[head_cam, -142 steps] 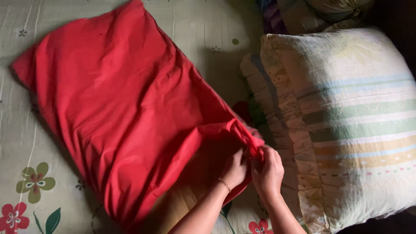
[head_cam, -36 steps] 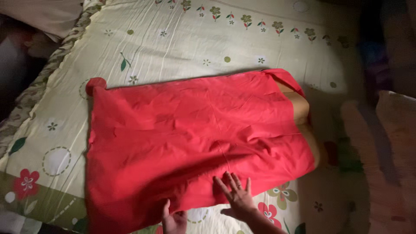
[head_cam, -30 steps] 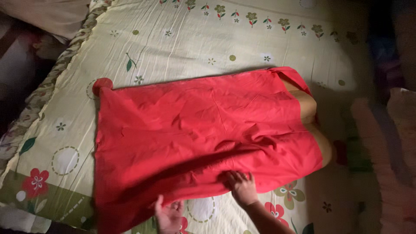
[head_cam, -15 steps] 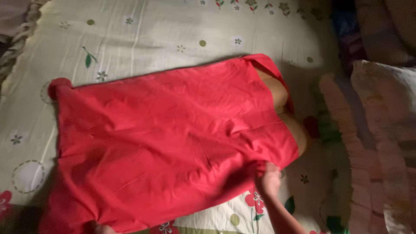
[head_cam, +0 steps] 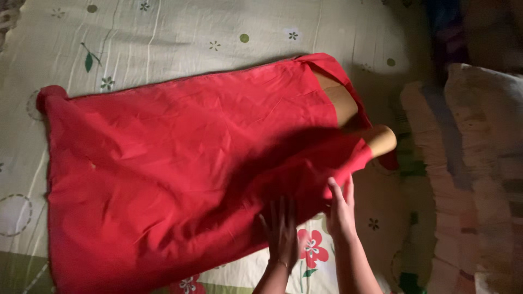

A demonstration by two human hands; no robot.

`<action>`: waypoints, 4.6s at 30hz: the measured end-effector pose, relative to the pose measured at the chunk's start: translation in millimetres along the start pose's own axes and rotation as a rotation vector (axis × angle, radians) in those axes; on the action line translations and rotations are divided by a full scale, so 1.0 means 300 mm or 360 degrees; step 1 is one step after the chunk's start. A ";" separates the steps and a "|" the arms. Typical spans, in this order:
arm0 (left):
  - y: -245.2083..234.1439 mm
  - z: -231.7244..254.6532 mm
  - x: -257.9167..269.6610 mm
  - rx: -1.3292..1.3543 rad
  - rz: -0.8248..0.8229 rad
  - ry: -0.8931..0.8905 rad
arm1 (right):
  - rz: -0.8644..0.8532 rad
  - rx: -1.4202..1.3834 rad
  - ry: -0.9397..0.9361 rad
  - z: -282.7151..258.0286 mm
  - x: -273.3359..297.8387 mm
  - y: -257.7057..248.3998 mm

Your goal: The person places a pillow on the bed, then puts a green pillowcase on it, followed by a blue pillowcase on another pillow. The person then folds a red and yellow cloth on the bed.

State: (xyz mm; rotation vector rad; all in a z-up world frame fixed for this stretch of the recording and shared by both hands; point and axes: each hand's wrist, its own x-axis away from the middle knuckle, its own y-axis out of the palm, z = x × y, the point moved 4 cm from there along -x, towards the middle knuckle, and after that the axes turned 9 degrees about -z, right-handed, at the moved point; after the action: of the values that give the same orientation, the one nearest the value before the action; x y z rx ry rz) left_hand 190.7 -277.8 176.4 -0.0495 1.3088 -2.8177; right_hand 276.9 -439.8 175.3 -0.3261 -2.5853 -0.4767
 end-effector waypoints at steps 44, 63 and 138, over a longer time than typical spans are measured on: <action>0.408 0.546 -0.264 0.0275 -0.0741 0.0199 | 0.0769 0.1900 -0.0726 -0.285 0.060 -0.556; 0.774 0.555 -0.278 0.0158 -0.1995 0.0083 | 0.0462 0.1944 -0.0298 -0.349 0.110 -0.620; -0.952 -1.347 0.073 0.0970 0.0164 -0.1203 | -0.1491 0.2675 -0.1142 0.362 0.819 0.990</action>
State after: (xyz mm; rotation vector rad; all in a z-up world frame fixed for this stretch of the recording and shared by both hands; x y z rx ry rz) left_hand 146.2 213.8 134.5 -0.8788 0.2795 -2.5404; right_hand 114.2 -92.4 290.7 1.4748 -2.5313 1.7745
